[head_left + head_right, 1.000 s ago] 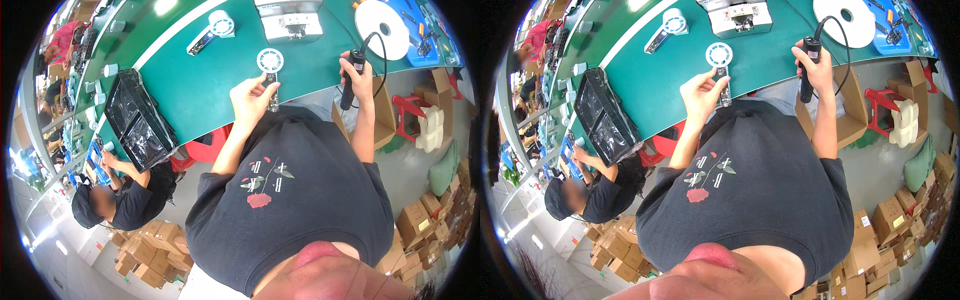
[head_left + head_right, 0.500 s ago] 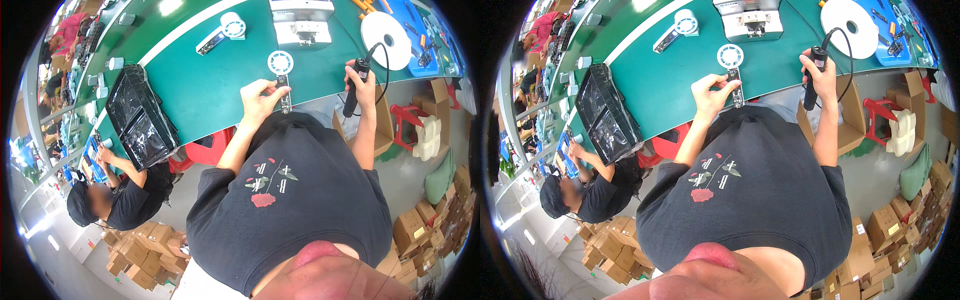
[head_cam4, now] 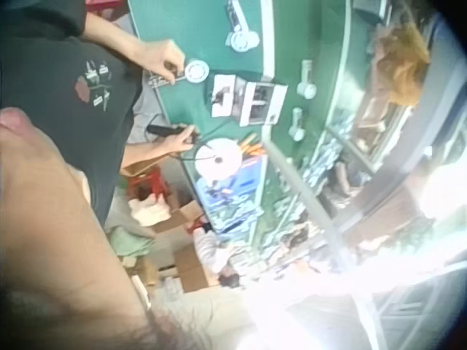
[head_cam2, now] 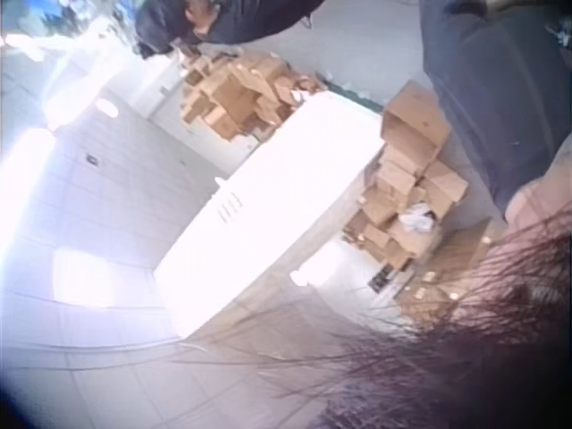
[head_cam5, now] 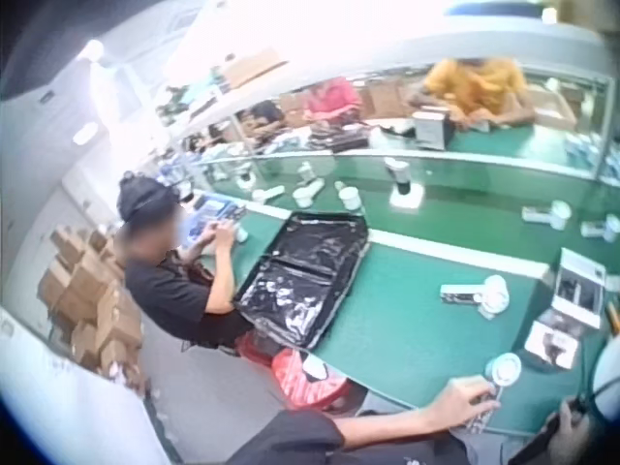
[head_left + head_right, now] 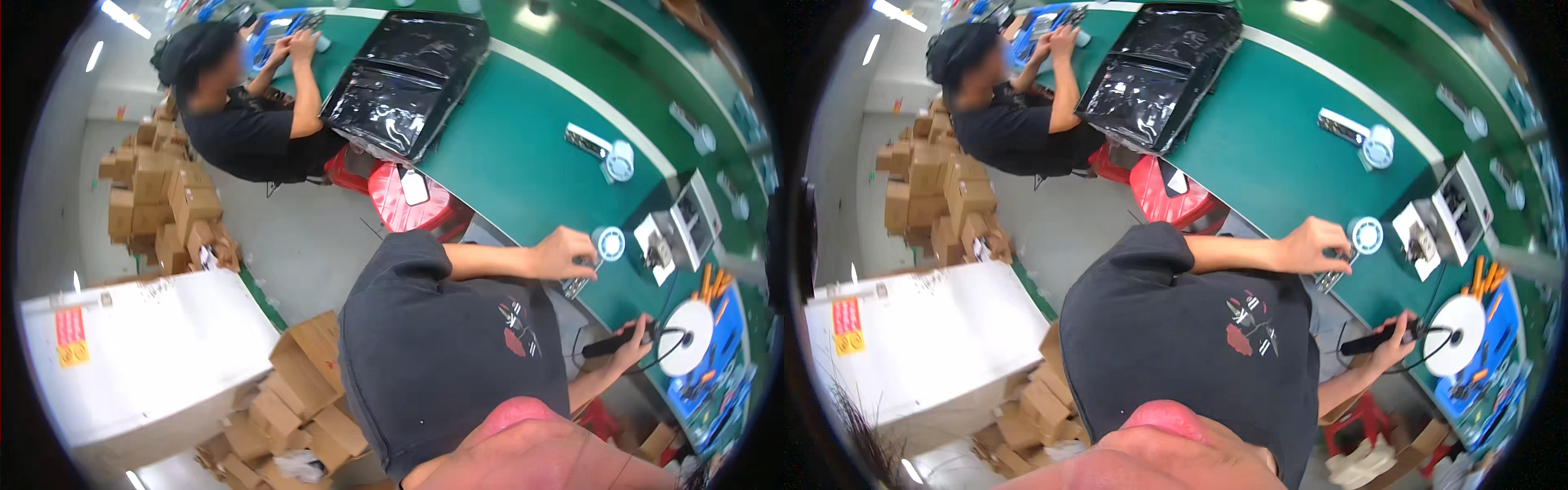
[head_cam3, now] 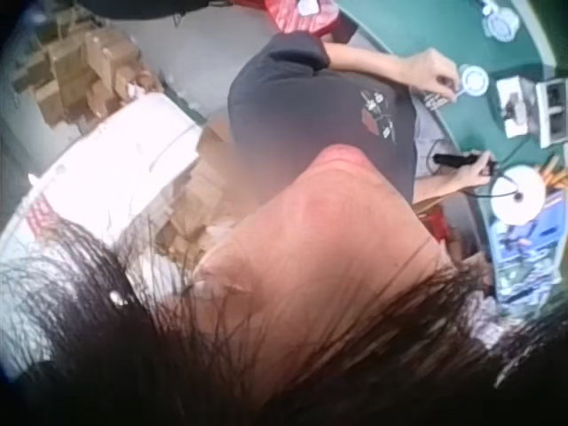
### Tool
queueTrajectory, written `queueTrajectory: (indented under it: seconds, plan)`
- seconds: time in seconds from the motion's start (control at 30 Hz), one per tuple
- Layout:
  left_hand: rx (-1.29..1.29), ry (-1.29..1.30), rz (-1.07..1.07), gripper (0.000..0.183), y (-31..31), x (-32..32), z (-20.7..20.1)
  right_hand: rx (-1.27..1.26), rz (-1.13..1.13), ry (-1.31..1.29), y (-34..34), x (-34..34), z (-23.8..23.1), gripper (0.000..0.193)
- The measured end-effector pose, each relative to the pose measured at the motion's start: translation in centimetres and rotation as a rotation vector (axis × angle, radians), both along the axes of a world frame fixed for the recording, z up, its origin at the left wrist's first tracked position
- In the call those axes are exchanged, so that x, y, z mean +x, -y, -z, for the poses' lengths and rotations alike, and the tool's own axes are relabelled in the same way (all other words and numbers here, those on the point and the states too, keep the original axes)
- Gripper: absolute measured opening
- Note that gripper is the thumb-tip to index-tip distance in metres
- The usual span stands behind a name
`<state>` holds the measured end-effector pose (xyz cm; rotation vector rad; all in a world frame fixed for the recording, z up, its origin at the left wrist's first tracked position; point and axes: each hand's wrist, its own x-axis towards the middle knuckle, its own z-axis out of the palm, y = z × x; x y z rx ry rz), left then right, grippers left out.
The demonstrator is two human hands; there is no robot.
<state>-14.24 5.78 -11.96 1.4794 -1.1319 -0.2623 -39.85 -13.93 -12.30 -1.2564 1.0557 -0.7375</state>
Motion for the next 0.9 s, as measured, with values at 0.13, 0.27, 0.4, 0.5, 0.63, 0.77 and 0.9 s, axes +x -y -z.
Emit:
queueTrajectory:
  seconds: [0.13, 0.27, 0.4, 0.5, 0.63, 0.77, 0.9]
  plan:
    - [-0.133, 0.203, -0.057, 0.023, -0.3, -0.9, 0.9, -0.004, -0.051, -0.002, 0.8, -0.4, 0.3, 0.021]
    - [-0.049, 0.298, 0.01, 0.025, -1.0, -1.2, -0.1, -0.025, -0.063, -0.026, 1.3, -0.5, 0.3, 0.022]
    - [0.055, 0.253, 0.131, 0.065, -2.9, -1.8, -0.9, -0.003, -0.075, -0.043, 1.1, 0.1, -0.5, 0.023]
    - [0.0, 0.298, 0.15, 0.072, -3.1, -1.3, -1.1, 0.008, -0.065, -0.04, 1.1, -0.1, -0.4, 0.024]
    - [-0.044, 0.285, 0.173, 0.07, -3.8, -1.3, -0.3, 0.02, -0.1, -0.038, 1.1, -0.1, -0.3, 0.026]
    - [-0.027, 0.268, 0.25, 0.064, -3.8, -1.1, -0.4, 0.037, -0.1, -0.036, 0.9, -0.6, 0.1, 0.028]
    - [-0.065, 0.324, 0.334, 0.062, -2.3, 0.5, -0.6, 0.017, -0.028, -0.015, 1.4, -2.2, 2.1, 0.024]
